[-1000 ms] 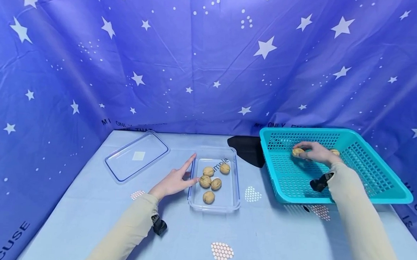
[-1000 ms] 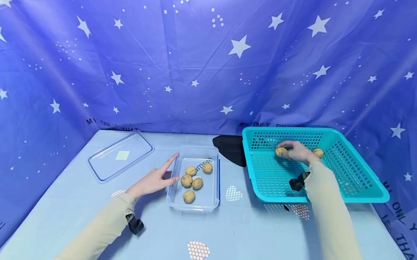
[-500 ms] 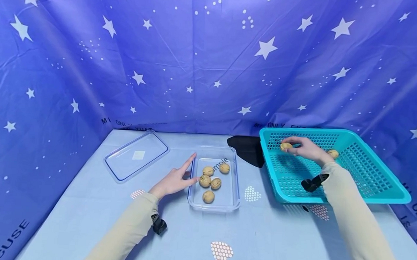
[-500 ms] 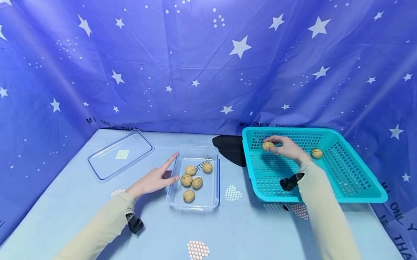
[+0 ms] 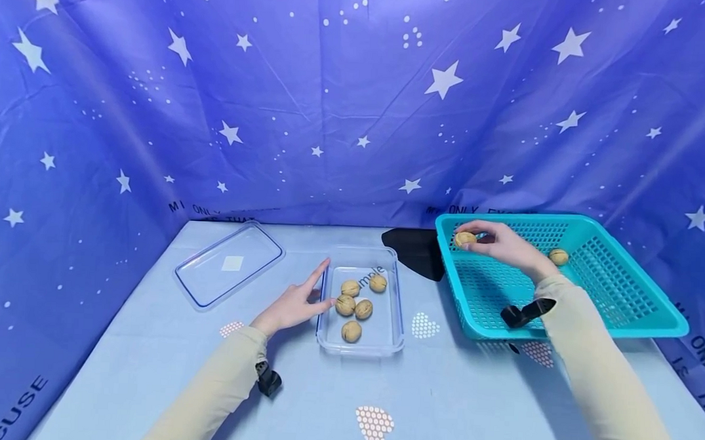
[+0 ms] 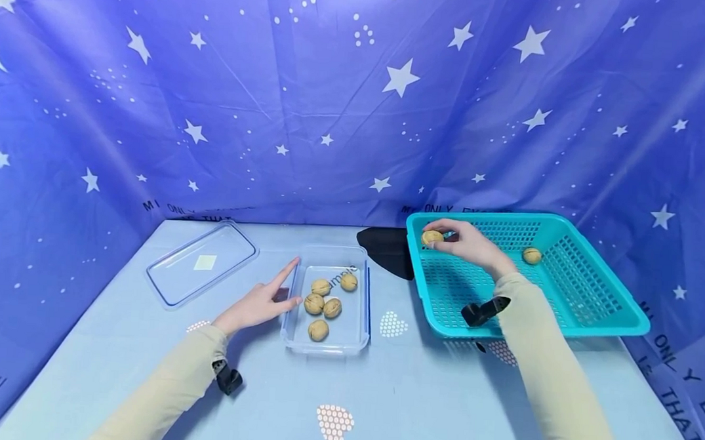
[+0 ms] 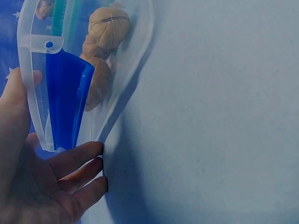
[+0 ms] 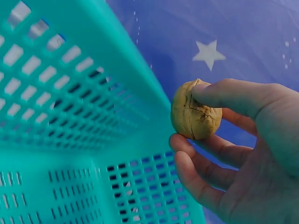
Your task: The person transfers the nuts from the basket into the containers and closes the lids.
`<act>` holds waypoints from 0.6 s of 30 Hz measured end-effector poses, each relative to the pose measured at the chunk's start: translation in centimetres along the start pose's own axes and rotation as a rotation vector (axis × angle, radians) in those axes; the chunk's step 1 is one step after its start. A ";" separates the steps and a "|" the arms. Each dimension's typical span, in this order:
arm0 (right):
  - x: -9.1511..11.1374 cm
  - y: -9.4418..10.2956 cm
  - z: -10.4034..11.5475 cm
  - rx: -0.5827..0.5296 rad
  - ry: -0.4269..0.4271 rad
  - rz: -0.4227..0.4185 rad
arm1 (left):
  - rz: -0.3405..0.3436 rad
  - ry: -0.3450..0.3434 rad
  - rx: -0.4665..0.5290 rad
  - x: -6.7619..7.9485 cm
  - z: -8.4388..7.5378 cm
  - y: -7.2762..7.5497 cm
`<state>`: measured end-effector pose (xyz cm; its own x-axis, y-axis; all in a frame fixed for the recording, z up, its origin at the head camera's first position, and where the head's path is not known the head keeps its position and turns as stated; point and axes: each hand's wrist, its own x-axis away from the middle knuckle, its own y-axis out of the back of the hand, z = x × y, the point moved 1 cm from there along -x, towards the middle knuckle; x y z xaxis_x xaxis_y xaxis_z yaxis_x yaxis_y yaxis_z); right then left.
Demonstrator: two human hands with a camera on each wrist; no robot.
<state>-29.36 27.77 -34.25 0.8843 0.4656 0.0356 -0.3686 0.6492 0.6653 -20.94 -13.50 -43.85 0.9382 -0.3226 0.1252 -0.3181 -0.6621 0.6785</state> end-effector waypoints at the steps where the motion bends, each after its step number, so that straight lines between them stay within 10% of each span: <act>1: -0.1 -0.1 0.2 0.003 0.005 0.001 | 0.000 0.000 0.000 0.0 0.0 0.0; 18: -1.3 -4.7 4.4 0.010 0.125 0.078 | 0.000 -0.006 -0.005 -0.2 0.2 -0.1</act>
<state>-27.56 21.48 -34.15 0.8102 0.5861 -0.0056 -0.4312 0.6024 0.6717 -21.10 -13.46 -44.07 0.9374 -0.3267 0.1208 -0.3175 -0.6589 0.6819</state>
